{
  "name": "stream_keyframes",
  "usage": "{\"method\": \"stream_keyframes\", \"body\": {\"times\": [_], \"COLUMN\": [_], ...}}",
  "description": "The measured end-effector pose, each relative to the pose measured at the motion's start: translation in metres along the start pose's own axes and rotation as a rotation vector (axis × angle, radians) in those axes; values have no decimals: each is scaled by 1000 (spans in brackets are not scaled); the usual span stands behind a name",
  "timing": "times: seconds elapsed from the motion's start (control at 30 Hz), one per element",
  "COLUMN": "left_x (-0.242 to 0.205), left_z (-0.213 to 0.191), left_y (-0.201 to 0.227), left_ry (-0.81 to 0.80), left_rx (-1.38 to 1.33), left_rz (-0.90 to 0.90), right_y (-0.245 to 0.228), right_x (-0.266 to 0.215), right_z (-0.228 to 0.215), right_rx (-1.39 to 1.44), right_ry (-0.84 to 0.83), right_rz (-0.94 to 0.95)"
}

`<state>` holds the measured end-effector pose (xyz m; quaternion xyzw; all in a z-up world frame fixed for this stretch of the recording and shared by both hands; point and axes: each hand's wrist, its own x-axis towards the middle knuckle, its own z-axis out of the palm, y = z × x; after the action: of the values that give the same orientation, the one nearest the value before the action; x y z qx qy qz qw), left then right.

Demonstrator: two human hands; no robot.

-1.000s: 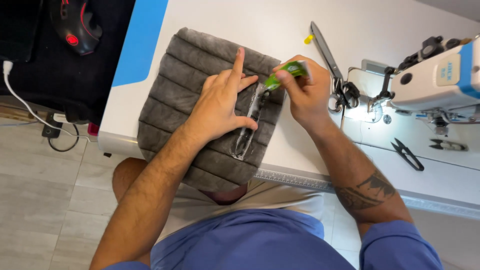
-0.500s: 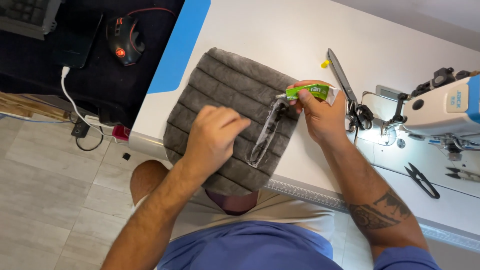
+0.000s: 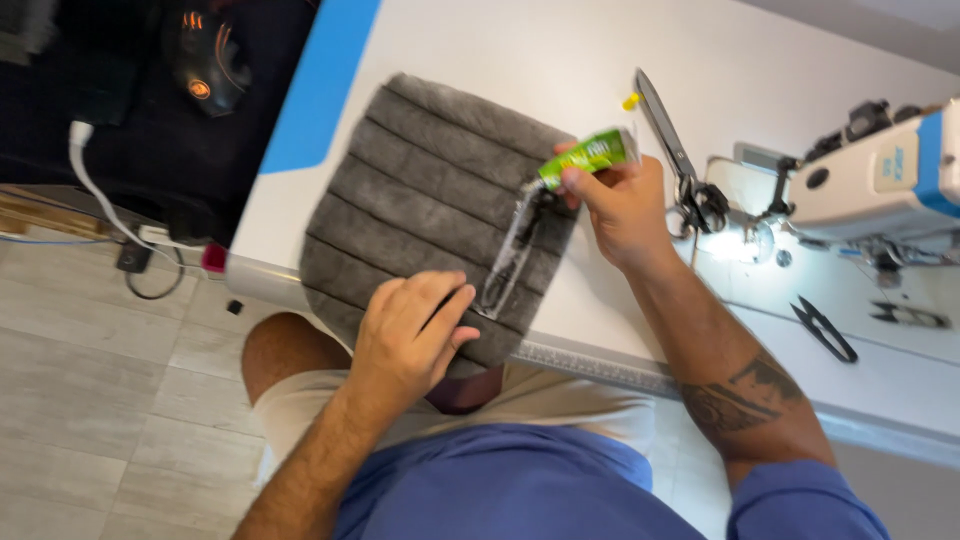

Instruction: Applying adhesive from a tube to a padded fabric panel and pressing the edges together to bond them.

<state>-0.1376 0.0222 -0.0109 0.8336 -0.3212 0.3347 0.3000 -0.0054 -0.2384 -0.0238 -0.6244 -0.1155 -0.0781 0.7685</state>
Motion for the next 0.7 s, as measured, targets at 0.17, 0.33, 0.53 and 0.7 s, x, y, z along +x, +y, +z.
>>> {"method": "stream_keyframes", "body": {"times": [0.17, 0.33, 0.53, 0.7], "left_x": [1, -1, -7, -5], "left_z": [12, 17, 20, 18], "left_y": [4, 2, 0, 1], "left_ry": [-92, -140, -173, -180], "left_rx": [-48, -29, -12, -18], "left_rz": [65, 86, 66, 61], "right_y": [-22, -41, -51, -43], "right_x": [-3, -2, -20, -13], "right_z": [6, 19, 46, 39], "right_rx": [-200, -491, -593, -691], "right_ry": [-113, -269, -450, -462], "right_rz": [-111, -340, -383, -457]}}
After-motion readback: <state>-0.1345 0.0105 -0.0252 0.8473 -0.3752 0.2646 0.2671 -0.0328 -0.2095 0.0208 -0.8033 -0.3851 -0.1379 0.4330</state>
